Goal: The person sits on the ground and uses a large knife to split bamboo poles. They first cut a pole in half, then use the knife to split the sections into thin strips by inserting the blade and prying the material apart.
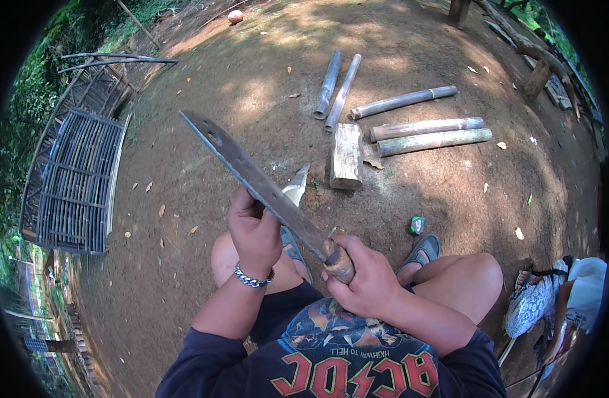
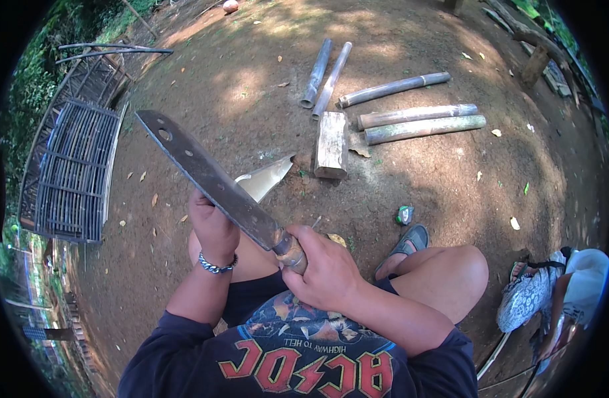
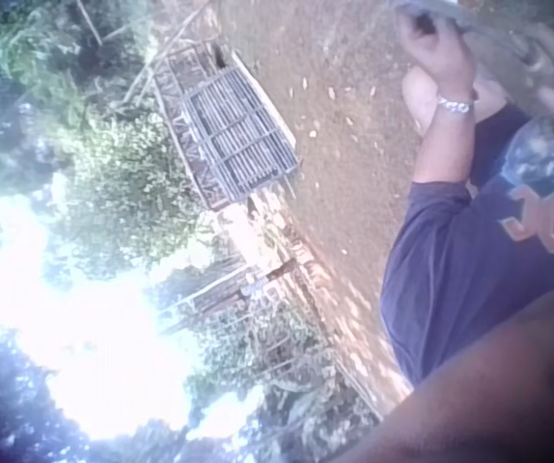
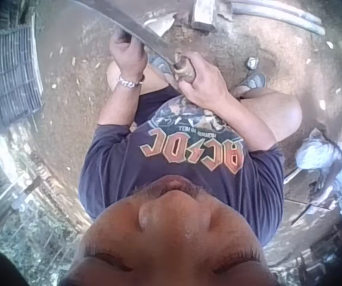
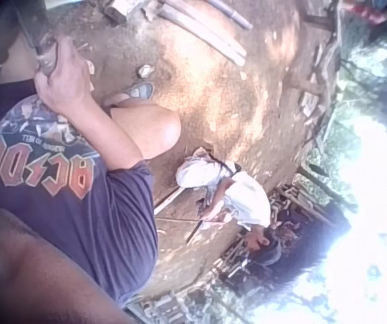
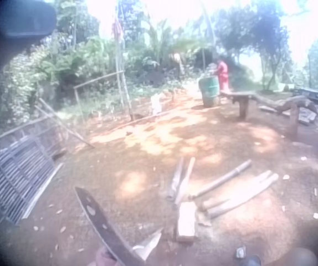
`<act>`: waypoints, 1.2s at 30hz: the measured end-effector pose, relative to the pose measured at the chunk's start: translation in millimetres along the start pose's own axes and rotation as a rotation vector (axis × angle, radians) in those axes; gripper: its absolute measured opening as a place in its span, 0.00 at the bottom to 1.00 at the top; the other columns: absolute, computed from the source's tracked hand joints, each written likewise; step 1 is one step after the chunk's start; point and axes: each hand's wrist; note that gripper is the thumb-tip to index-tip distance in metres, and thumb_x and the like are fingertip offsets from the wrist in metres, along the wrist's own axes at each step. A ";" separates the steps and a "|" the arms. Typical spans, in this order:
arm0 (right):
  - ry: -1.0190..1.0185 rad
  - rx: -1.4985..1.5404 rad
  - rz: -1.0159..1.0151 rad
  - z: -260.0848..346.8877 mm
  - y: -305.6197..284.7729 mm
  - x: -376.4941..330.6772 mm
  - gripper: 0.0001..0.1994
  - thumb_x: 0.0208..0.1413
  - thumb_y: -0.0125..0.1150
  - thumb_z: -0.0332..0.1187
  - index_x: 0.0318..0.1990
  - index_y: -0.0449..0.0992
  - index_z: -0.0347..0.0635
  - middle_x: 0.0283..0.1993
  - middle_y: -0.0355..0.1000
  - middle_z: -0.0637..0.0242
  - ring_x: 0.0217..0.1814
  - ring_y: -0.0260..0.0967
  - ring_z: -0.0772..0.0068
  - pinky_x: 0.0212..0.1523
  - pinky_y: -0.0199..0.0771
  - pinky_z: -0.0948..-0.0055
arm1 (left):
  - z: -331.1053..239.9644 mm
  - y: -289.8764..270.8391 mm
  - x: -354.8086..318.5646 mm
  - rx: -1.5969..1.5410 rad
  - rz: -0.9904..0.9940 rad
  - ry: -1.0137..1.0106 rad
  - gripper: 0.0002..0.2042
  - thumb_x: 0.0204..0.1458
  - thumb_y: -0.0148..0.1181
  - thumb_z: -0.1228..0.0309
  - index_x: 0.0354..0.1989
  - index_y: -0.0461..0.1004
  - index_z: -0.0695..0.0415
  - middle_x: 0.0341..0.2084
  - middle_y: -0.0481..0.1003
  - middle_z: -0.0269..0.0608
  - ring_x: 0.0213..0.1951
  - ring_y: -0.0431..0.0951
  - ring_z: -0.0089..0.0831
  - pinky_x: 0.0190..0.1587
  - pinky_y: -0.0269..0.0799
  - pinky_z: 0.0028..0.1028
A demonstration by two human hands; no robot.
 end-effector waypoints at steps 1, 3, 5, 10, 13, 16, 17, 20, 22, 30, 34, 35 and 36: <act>0.006 0.006 0.002 0.7 -0.4 -0.2 0.23 0.49 0.66 0.31 0.52 0.66 0.37 0.38 0.74 0.49 0.39 0.77 0.42 0.38 0.76 0.56 | -1.2 0.2 0.1 0.003 0.001 -0.011 0.02 0.59 0.56 0.79 0.38 0.73 0.61 0.31 0.76 0.32 0.32 0.75 0.17 0.35 0.71 0.20; 0.014 0.006 0.005 0.9 -0.8 0.1 0.23 0.49 0.66 0.31 0.52 0.67 0.37 0.38 0.74 0.49 0.39 0.77 0.42 0.38 0.76 0.57 | -5.8 2.1 1.8 0.007 0.006 -0.029 0.04 0.56 0.55 0.82 0.38 0.72 0.62 0.31 0.75 0.31 0.31 0.74 0.16 0.33 0.70 0.19; 0.024 -0.004 0.009 0.5 -1.0 -0.1 0.23 0.49 0.66 0.31 0.52 0.67 0.37 0.38 0.74 0.49 0.39 0.77 0.42 0.38 0.76 0.57 | -6.8 2.5 2.5 0.006 0.007 -0.029 0.04 0.56 0.54 0.83 0.37 0.72 0.62 0.31 0.75 0.31 0.30 0.75 0.16 0.31 0.70 0.19; 0.029 0.004 0.016 2.1 -3.5 0.6 0.23 0.49 0.67 0.31 0.52 0.67 0.37 0.37 0.74 0.49 0.39 0.77 0.43 0.38 0.76 0.57 | -9.9 4.8 3.3 -0.027 0.010 -0.037 0.04 0.56 0.53 0.83 0.36 0.72 0.62 0.30 0.75 0.31 0.30 0.75 0.16 0.30 0.70 0.19; 0.019 0.009 0.017 1.6 -4.8 0.9 0.23 0.49 0.66 0.31 0.52 0.67 0.37 0.37 0.74 0.49 0.38 0.77 0.42 0.37 0.76 0.57 | -10.7 4.9 3.9 -0.019 0.009 -0.036 0.05 0.55 0.53 0.84 0.36 0.72 0.61 0.30 0.74 0.31 0.30 0.75 0.16 0.31 0.70 0.18; 0.008 0.000 0.018 1.0 -4.3 -0.1 0.23 0.49 0.66 0.31 0.52 0.66 0.37 0.36 0.74 0.49 0.38 0.77 0.42 0.37 0.76 0.57 | -8.1 3.0 2.5 -0.029 0.004 -0.038 0.05 0.55 0.53 0.84 0.36 0.72 0.61 0.31 0.74 0.31 0.31 0.75 0.16 0.32 0.70 0.18; 0.006 -0.002 0.020 0.6 -4.4 -0.3 0.23 0.49 0.66 0.31 0.52 0.66 0.36 0.36 0.74 0.49 0.38 0.77 0.42 0.37 0.76 0.57 | -8.0 2.6 2.1 -0.028 0.006 -0.038 0.05 0.55 0.53 0.85 0.36 0.72 0.61 0.31 0.74 0.31 0.31 0.75 0.16 0.33 0.70 0.18; -0.006 0.011 0.020 0.7 -4.7 -0.3 0.23 0.49 0.66 0.31 0.52 0.66 0.37 0.36 0.74 0.49 0.37 0.77 0.42 0.36 0.76 0.57 | -6.1 1.6 2.1 -0.029 0.011 -0.021 0.05 0.56 0.53 0.85 0.36 0.72 0.61 0.31 0.75 0.32 0.31 0.75 0.16 0.33 0.70 0.19; 0.001 0.015 0.027 0.7 -4.9 -0.4 0.23 0.49 0.66 0.31 0.52 0.66 0.37 0.36 0.73 0.49 0.37 0.77 0.42 0.36 0.76 0.57 | -5.8 0.7 2.0 -0.029 0.014 -0.015 0.05 0.56 0.54 0.85 0.36 0.71 0.61 0.32 0.75 0.32 0.31 0.75 0.16 0.33 0.71 0.19; 0.010 0.026 0.029 0.8 -5.1 -1.2 0.23 0.48 0.66 0.32 0.52 0.66 0.37 0.35 0.73 0.49 0.37 0.76 0.41 0.36 0.76 0.56 | -7.7 -3.2 1.1 -0.077 0.065 -0.046 0.04 0.57 0.55 0.84 0.37 0.71 0.62 0.32 0.76 0.33 0.33 0.78 0.18 0.34 0.74 0.19; 0.007 0.016 0.036 1.4 -4.7 -0.2 0.23 0.48 0.66 0.32 0.52 0.66 0.37 0.35 0.74 0.48 0.37 0.76 0.41 0.36 0.76 0.55 | -4.8 -5.5 1.1 -0.080 0.056 -0.022 0.04 0.57 0.55 0.83 0.38 0.72 0.62 0.32 0.76 0.33 0.33 0.78 0.18 0.34 0.74 0.19; 0.008 0.009 0.039 1.7 -4.8 0.0 0.23 0.48 0.66 0.32 0.52 0.66 0.37 0.35 0.74 0.48 0.36 0.76 0.41 0.36 0.76 0.55 | -3.5 -6.8 1.2 -0.066 0.057 -0.014 0.04 0.57 0.55 0.83 0.38 0.72 0.62 0.32 0.76 0.33 0.33 0.78 0.18 0.34 0.74 0.19; 0.013 0.012 0.040 1.9 -4.8 0.0 0.23 0.48 0.66 0.32 0.52 0.66 0.37 0.35 0.74 0.48 0.36 0.76 0.41 0.36 0.76 0.55 | -2.8 -7.4 1.2 -0.052 0.059 -0.005 0.04 0.57 0.55 0.83 0.38 0.72 0.62 0.32 0.76 0.33 0.33 0.78 0.18 0.34 0.74 0.19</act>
Point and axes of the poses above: each hand's wrist, its own x-axis towards the middle knuckle, its own y-axis out of the palm, z = x × y
